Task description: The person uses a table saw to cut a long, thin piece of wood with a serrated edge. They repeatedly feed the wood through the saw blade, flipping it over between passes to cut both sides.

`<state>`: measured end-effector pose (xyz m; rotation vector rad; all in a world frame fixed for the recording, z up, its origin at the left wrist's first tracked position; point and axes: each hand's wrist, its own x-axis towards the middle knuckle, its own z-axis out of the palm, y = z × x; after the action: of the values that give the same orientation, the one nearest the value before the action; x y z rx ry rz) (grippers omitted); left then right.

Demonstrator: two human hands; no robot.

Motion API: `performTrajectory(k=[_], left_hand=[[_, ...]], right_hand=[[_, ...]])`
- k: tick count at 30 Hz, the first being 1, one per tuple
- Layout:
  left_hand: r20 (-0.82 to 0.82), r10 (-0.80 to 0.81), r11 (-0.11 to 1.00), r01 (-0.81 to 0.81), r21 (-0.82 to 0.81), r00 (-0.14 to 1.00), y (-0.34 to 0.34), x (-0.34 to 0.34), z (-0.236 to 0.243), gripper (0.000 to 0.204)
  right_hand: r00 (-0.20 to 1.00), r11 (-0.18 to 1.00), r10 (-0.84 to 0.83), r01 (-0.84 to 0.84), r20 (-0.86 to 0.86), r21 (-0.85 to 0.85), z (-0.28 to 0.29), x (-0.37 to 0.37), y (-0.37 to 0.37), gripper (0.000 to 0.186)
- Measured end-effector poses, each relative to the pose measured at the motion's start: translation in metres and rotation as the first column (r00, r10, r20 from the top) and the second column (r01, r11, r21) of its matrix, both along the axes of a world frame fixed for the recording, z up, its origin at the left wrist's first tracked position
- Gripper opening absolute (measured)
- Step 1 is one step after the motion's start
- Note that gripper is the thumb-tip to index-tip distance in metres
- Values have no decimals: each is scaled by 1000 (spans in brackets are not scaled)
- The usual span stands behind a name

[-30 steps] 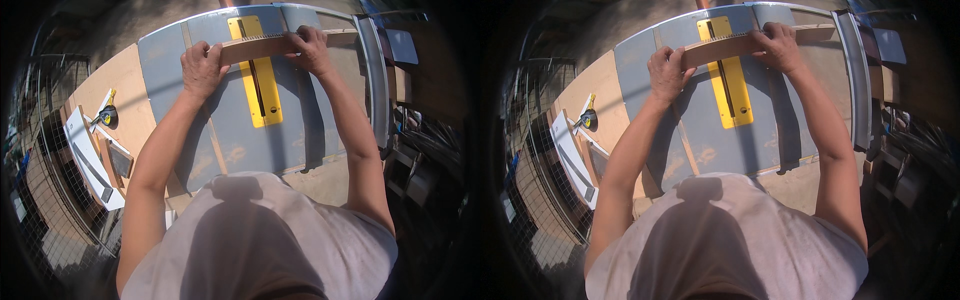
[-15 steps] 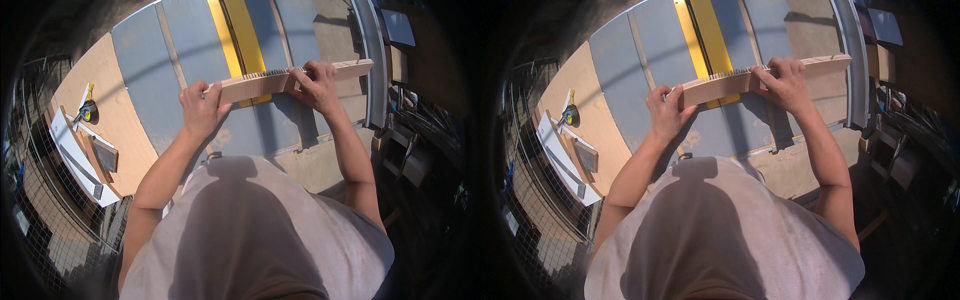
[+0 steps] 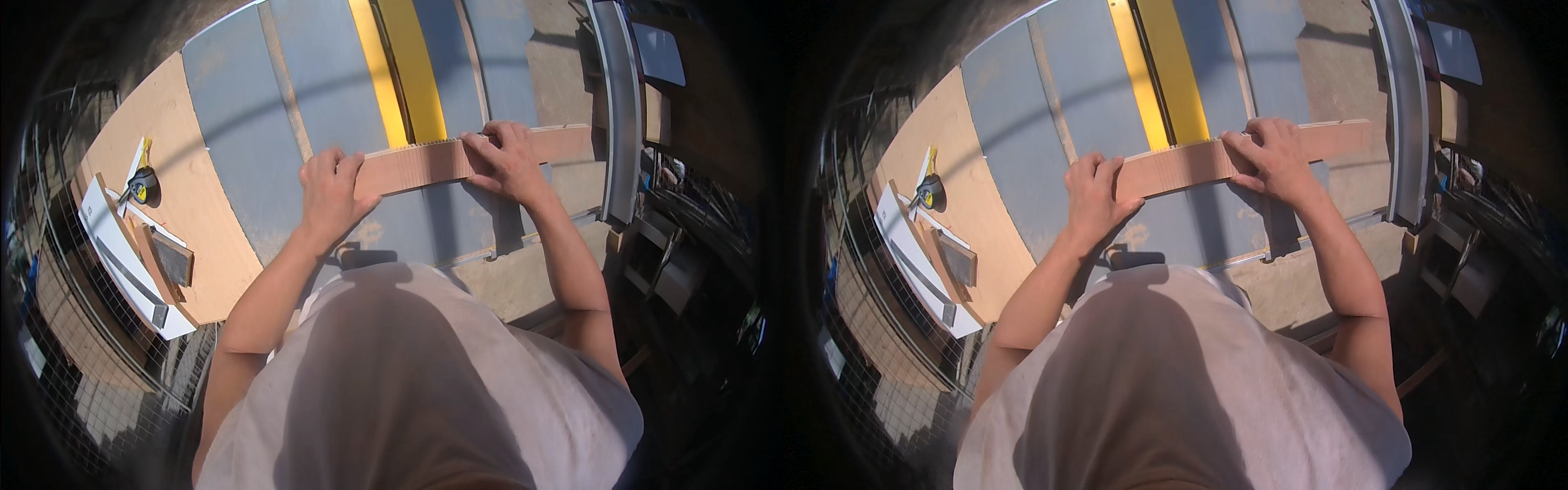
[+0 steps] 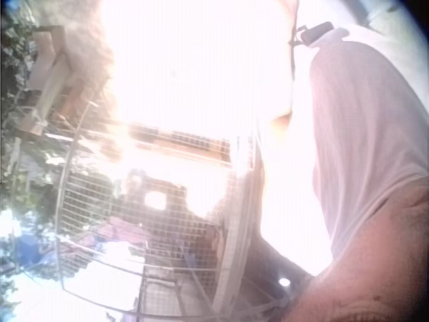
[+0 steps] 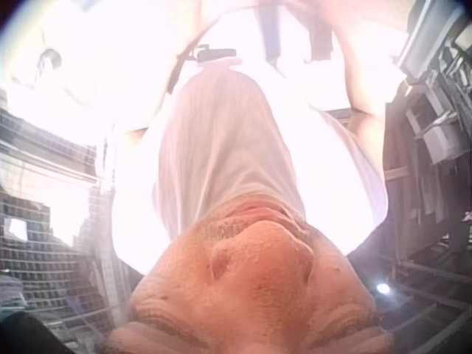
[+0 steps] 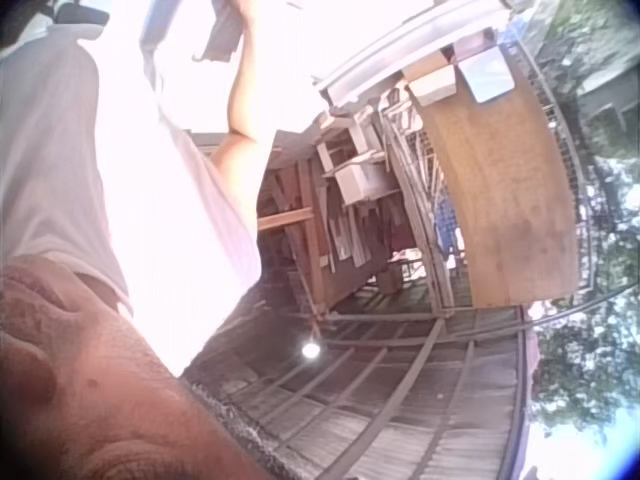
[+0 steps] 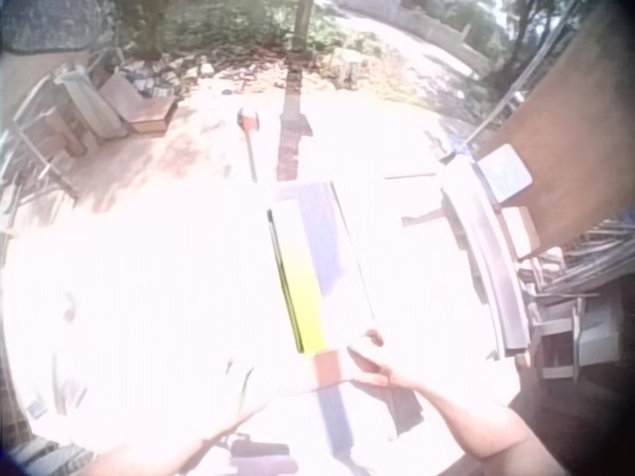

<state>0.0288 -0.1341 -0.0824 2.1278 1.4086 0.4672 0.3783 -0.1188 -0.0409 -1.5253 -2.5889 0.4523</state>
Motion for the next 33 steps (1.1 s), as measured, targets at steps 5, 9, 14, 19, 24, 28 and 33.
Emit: performTrajectory(k=[5,9,14,19,24,28,33], left_hand=[[-54,22,999,-24,-47,998,2,0,3,77],[-45,28,996,-31,-81,999,5,0,4,76],[-48,24,996,-28,-84,999,14,0,1,77],[-47,23,994,-28,-107,999,25,-2,1,79],[-53,21,994,-27,-105,998,29,-2,0,80],[-49,19,995,-23,-95,999,33,-3,0,81],[-35,20,997,-22,-69,999,40,-4,0,83]], right_hand=[[1000,998,3,-2,20,-68,-10,-3,9,81],[1000,995,-9,11,21,-104,-7,-4,13,82],[999,993,-23,26,30,-113,-5,-5,21,81],[999,995,-20,24,42,-100,-5,-6,32,81],[999,995,-22,26,47,-98,-5,-7,36,81],[999,995,-30,33,31,-92,-6,-7,39,80],[999,991,-27,32,47,-130,-7,-7,47,80]])
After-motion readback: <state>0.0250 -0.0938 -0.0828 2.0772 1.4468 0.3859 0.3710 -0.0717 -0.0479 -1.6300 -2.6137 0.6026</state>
